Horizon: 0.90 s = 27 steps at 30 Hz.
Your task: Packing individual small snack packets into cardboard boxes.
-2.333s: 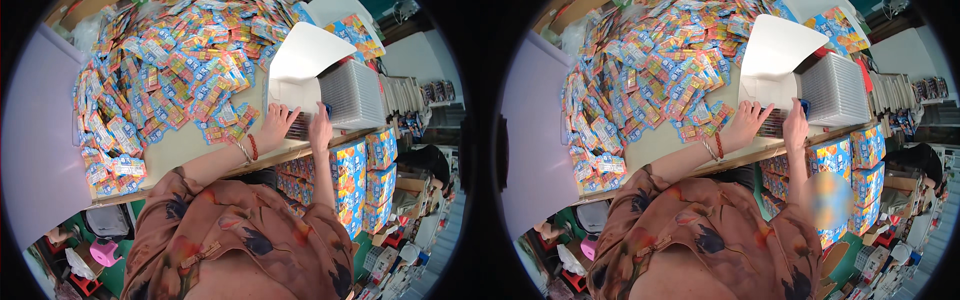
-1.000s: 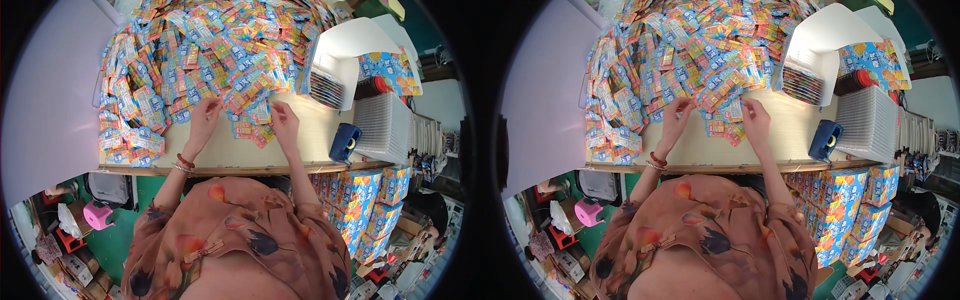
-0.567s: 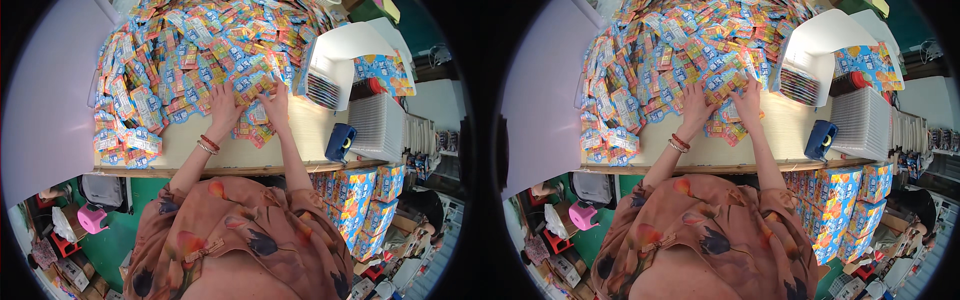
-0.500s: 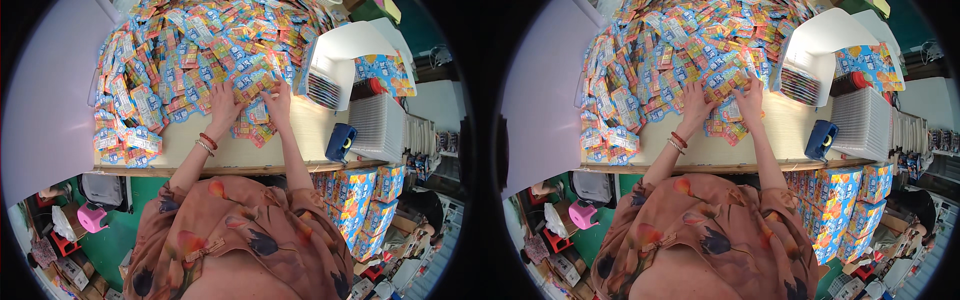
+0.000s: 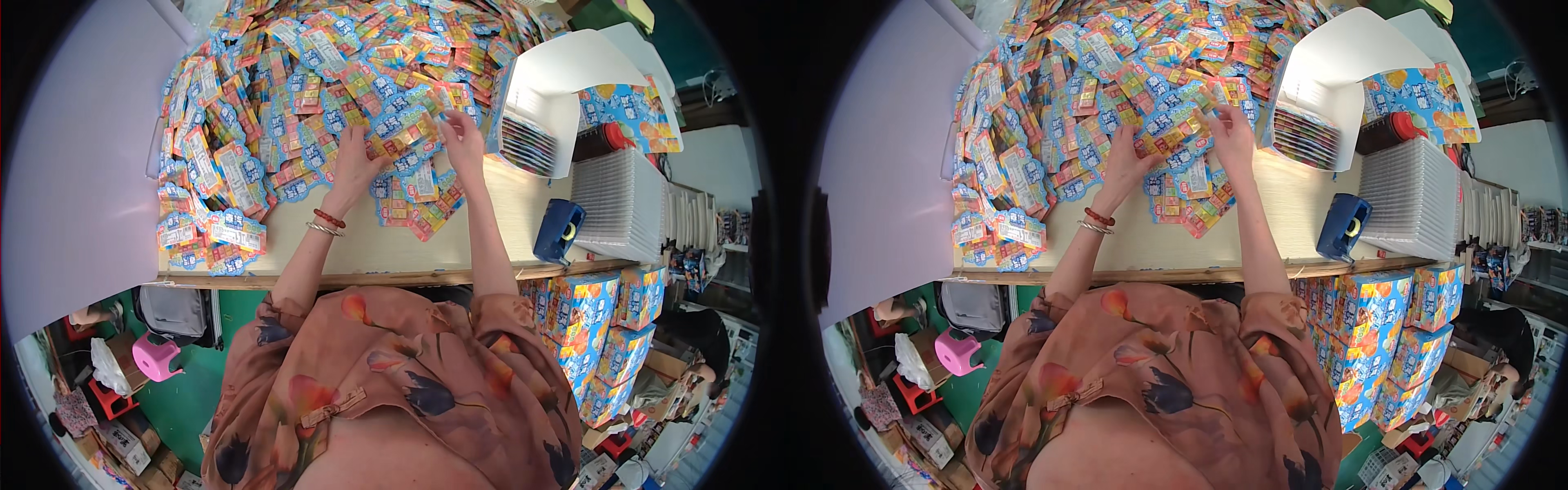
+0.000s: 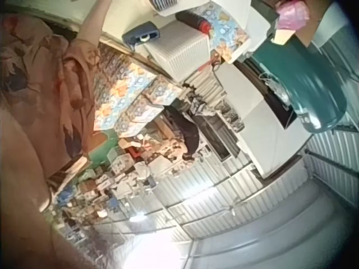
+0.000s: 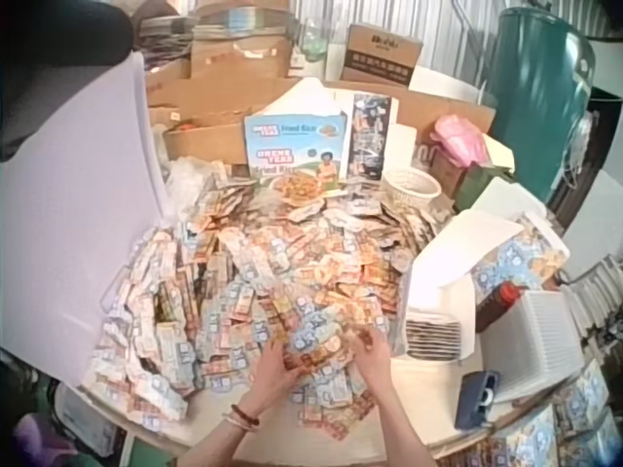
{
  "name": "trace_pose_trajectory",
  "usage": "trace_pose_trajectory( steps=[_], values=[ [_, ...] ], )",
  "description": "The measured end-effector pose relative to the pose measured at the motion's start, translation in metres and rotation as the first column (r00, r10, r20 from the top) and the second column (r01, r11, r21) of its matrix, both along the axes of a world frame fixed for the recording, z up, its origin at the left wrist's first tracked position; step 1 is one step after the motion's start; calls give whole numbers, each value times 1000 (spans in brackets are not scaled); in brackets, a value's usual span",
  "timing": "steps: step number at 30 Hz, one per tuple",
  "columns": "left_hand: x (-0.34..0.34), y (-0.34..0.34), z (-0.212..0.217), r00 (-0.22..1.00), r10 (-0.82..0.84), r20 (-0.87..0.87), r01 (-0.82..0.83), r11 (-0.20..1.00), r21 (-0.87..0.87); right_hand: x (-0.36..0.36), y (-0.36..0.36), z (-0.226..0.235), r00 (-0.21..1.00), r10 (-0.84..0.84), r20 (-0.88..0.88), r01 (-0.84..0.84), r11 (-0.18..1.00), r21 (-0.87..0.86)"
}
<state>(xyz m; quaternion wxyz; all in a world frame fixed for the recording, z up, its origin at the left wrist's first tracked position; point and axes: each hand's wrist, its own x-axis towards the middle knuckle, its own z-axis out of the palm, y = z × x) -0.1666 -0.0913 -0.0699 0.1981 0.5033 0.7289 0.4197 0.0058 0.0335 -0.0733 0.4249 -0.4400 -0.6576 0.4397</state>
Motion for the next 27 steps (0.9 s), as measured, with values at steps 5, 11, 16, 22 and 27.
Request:
trace_pose_trajectory(
  steps=[5,11,16,22,27],
  values=[
    [3,-1,-7,974,54,-219,-31,994,107,22,-45,-17,970,-87,226,141,962,-236],
    [6,30,4,970,44,-238,-40,999,21,7,-53,-26,979,-12,206,73,954,-289],
    [7,44,8,978,71,-194,-92,991,-99,5,-53,-7,999,-42,10,41,843,-537],
    [-19,50,3,987,-31,-155,-1,980,-197,2,-61,5,898,-212,-385,-32,843,-537],
    [1,33,12,995,-87,-43,82,992,-94,-17,-52,4,985,-146,-92,131,979,-155]
  ],
)
